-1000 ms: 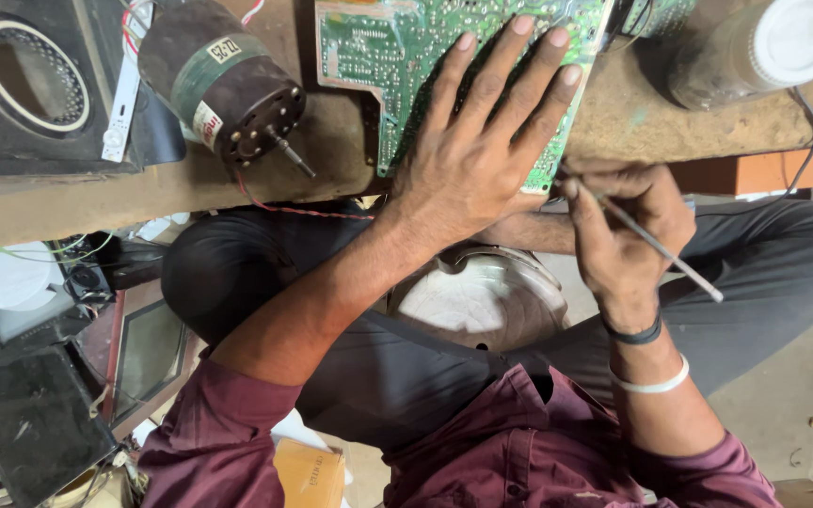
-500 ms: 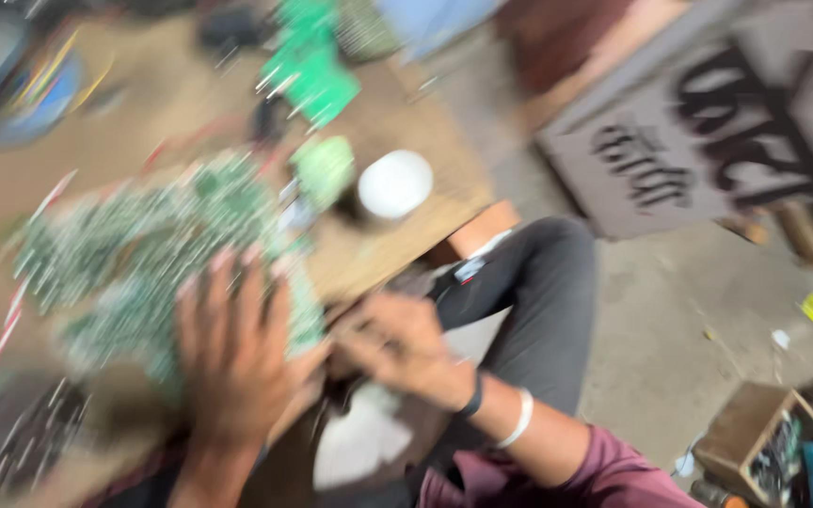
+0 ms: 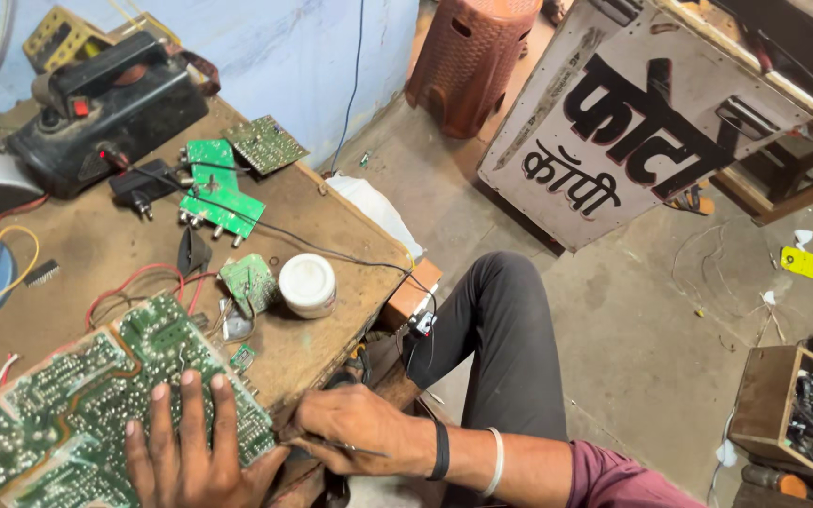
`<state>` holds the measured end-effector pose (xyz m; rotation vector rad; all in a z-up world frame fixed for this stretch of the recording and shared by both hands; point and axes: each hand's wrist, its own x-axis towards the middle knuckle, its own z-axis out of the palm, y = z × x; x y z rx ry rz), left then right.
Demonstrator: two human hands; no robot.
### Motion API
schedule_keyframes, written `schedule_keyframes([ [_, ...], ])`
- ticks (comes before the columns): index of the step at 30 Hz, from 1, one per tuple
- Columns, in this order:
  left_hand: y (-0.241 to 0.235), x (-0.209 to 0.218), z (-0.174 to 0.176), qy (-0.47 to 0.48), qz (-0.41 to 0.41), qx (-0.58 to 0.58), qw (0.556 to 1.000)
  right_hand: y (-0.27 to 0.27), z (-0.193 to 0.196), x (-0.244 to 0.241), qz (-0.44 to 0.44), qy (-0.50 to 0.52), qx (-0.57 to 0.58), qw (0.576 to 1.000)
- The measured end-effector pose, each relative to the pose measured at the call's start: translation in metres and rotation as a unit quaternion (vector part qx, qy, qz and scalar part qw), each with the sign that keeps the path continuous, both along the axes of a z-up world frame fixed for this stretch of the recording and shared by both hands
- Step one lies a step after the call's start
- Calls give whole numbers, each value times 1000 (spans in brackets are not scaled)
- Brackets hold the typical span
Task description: The person uses a small metal tool to scrape and clean the surface of a green circuit board. They work on different areas of the board, occasionally adjusting their grip and the board's position.
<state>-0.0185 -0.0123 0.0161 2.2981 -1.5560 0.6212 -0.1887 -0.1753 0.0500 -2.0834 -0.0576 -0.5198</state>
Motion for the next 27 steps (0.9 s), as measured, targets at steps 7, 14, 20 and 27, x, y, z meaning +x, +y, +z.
schedule_keyframes([
  [7, -7, 11, -7, -55, -28, -36, 997, 0, 3, 5, -18, -20, 28, 999],
  [14, -4, -2, 9, 19, 6, 11, 1000, 2, 2, 4, -27, -9, -4, 1000],
  [20, -6, -5, 16, 35, 21, 18, 999, 2, 5, 10, -24, -35, 16, 999],
  [27, -10, -11, 34, 56, 7, 20, 998, 2, 4, 6, -33, -51, -8, 998],
])
